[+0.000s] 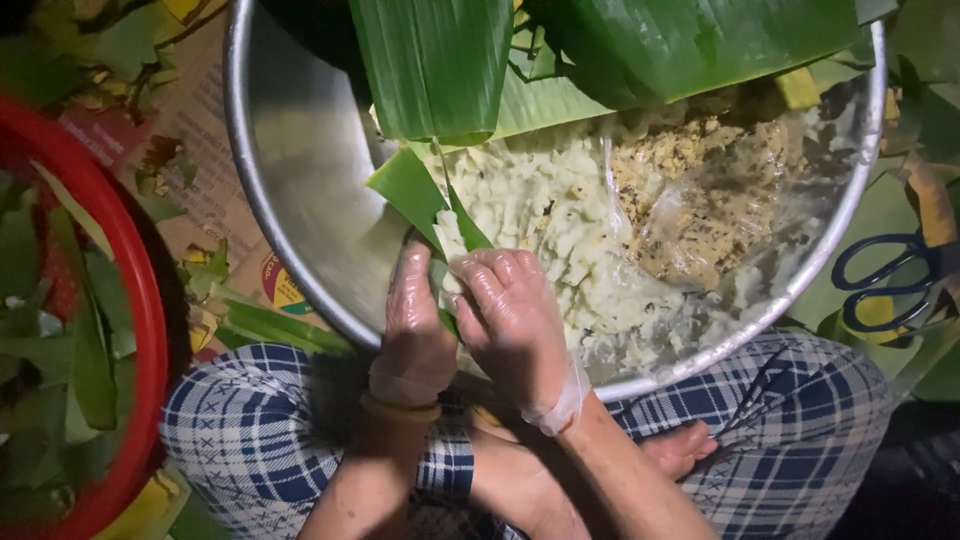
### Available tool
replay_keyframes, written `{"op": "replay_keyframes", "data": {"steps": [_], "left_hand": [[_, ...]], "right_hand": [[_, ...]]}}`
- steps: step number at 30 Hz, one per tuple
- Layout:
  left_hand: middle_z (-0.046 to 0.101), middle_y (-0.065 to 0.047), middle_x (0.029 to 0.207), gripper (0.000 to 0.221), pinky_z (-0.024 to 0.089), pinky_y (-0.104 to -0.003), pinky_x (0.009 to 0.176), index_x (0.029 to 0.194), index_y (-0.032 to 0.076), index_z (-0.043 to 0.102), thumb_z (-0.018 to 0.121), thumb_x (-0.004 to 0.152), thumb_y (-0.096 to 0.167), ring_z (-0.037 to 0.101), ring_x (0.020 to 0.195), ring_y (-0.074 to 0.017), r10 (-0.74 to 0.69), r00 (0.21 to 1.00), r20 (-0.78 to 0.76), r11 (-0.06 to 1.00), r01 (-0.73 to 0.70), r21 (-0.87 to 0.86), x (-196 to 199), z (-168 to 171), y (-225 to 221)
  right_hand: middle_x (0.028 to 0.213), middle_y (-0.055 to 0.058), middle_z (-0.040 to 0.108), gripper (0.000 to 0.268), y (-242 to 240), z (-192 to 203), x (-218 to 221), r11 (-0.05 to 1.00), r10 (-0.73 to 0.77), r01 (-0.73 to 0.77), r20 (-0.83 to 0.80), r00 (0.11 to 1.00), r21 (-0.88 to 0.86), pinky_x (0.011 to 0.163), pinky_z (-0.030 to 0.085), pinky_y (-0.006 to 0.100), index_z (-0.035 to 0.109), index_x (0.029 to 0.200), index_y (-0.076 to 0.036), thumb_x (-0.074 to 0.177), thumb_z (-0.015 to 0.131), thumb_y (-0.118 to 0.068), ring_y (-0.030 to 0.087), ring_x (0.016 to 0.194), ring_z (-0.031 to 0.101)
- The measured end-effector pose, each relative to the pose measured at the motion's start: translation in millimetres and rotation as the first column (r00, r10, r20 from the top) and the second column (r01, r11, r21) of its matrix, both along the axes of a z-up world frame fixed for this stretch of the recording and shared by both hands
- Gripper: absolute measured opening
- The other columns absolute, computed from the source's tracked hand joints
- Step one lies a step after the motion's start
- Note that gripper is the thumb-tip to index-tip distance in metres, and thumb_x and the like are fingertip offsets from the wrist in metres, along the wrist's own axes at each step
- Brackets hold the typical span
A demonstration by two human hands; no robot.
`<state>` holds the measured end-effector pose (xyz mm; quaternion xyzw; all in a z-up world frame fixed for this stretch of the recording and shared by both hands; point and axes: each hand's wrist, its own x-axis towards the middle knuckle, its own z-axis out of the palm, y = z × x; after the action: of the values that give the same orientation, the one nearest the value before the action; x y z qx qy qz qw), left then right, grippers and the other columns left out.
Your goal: Wrapping a food mixture into banana leaves to create individual portions.
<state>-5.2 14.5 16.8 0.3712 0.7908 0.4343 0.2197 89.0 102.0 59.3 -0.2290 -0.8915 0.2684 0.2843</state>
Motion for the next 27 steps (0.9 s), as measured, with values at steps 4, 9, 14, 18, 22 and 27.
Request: {"op": "replay_keyframes", "data": {"steps": [4, 9, 14, 18, 22, 27], "left_hand": [[0.063, -0.023, 0.118, 0.037, 0.046, -0.047, 0.108, 0.132, 0.001, 0.056, 0.061, 0.095, -0.003, 0.061, 0.116, -0.0398, 0.035, 0.999, 0.023, 0.999, -0.035, 0.019, 1.2, -20.8, -2.7], [0.062, -0.024, 0.125, 0.043, 0.044, -0.047, 0.11, 0.135, 0.001, 0.055, 0.062, 0.093, -0.005, 0.059, 0.121, -0.0411, 0.01, 1.0, -0.003, 1.0, -0.01, 0.005, 1.9, -6.5, -4.4], [0.06, -0.023, 0.131, 0.042, 0.042, -0.045, 0.116, 0.138, 0.002, 0.054, 0.061, 0.096, -0.002, 0.057, 0.127, -0.0382, 0.044, 0.996, 0.082, 0.998, -0.048, 0.045, 4.3, -3.3, -3.8], [0.06, -0.024, 0.132, 0.038, 0.037, -0.041, 0.119, 0.141, 0.001, 0.053, 0.048, 0.105, 0.012, 0.055, 0.13, -0.0346, 0.128, 0.986, 0.108, 0.992, -0.125, -0.031, 13.2, -5.3, -4.3], [0.057, -0.031, 0.135, 0.05, 0.048, -0.043, 0.11, 0.144, -0.01, 0.043, 0.059, 0.097, -0.002, 0.059, 0.125, -0.0406, 0.052, 0.975, -0.215, 0.998, -0.041, 0.056, 8.9, -31.7, -16.4], [0.066, -0.017, 0.134, 0.053, 0.039, -0.039, 0.119, 0.138, 0.008, 0.06, 0.038, 0.107, 0.045, 0.062, 0.127, -0.0253, 0.498, 0.499, 0.709, 0.84, -0.482, -0.251, -4.5, 26.0, 31.9]], "right_hand": [[0.093, 0.013, 0.064, 0.017, 1.8, -2.1, -0.8, 1.0, -0.005, 0.005, -0.008, 1.0, -0.007, 0.086, 0.052, 0.042, 0.067, 0.105, -0.002, 0.091, 0.071, -0.012, 0.031, 0.091, 0.064], [0.09, 0.011, 0.064, 0.013, 1.7, -4.7, 1.6, 1.0, -0.012, 0.012, -0.017, 1.0, 0.009, 0.085, 0.051, 0.038, 0.069, 0.103, -0.004, 0.093, 0.07, -0.012, 0.028, 0.089, 0.063], [0.087, 0.009, 0.067, 0.008, 2.9, 7.2, 0.2, 0.999, -0.031, 0.032, -0.069, 0.997, 0.017, 0.087, 0.052, 0.038, 0.07, 0.097, -0.005, 0.094, 0.07, -0.012, 0.026, 0.084, 0.066], [0.117, 0.014, 0.065, 0.029, -2.0, -4.4, -0.3, 0.994, -0.101, 0.104, -0.131, 0.986, 0.016, 0.102, 0.051, 0.047, 0.068, 0.122, -0.007, 0.096, 0.071, -0.02, 0.034, 0.111, 0.062], [0.113, 0.013, 0.069, 0.025, -3.5, -10.1, -1.0, 0.997, -0.02, 0.021, -0.019, 1.0, 0.073, 0.096, 0.051, 0.05, 0.074, 0.117, -0.012, 0.094, 0.071, -0.022, 0.038, 0.109, 0.063], [0.124, 0.016, 0.064, 0.031, -5.0, -12.1, 6.9, 0.998, -0.067, 0.068, -0.095, 0.993, 0.012, 0.103, 0.048, 0.045, 0.069, 0.127, -0.014, 0.096, 0.068, -0.02, 0.035, 0.116, 0.058]]}}
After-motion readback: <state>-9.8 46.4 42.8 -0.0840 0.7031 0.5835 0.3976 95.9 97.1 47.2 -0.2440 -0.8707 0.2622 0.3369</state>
